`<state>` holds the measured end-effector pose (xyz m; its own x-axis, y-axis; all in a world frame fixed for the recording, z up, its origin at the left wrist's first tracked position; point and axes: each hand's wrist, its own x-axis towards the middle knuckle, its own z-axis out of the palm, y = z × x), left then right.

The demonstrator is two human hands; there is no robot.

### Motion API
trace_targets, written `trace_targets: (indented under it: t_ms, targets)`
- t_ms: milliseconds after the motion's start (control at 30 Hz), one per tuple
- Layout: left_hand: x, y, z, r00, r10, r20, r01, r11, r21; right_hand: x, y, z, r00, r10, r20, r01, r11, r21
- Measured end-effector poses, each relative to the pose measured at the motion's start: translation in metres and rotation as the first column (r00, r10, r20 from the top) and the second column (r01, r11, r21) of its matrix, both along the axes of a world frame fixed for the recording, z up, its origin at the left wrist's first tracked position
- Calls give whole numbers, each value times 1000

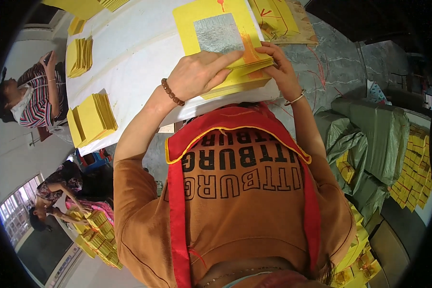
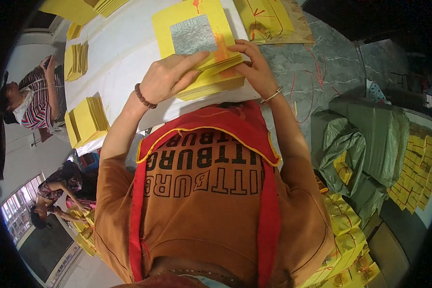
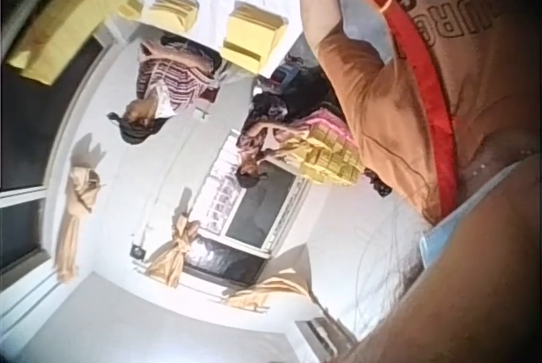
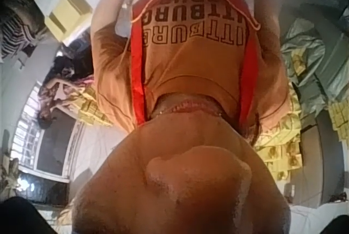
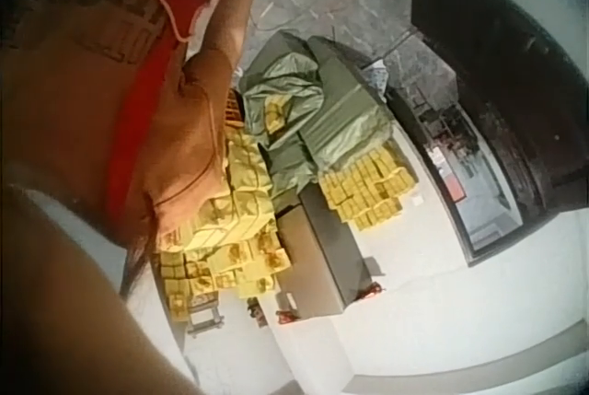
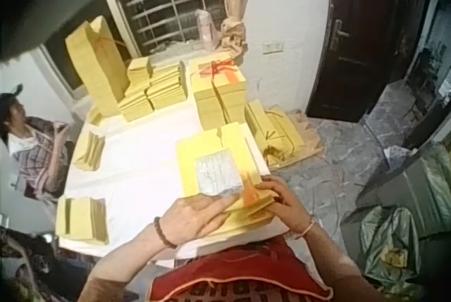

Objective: Organizing and bundling stacks of yellow joss paper with red ribbons.

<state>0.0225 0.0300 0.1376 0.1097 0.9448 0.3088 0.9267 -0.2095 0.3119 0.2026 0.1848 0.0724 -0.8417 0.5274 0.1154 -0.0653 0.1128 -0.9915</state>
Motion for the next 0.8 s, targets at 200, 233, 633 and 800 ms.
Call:
trace_targets:
  t_ms: [200,233,633,800]
  targets:
    - [-3,1,-6,999,-42,-24,45,993,107,-7,0,-1,998,-55,32,55,999,-2]
    - [-3,1,-6,999,-43,4,42,996,74,-8,1,-4,998,-60,14,60,998,-8]
    - [-26,7,4,838,273,472,-73,914,-400,-25,11,13,993,-86,-75,105,946,305]
    - [-22,5,-4,798,205,566,-69,965,-252,-41,19,-1,995,78,-57,-70,989,132]
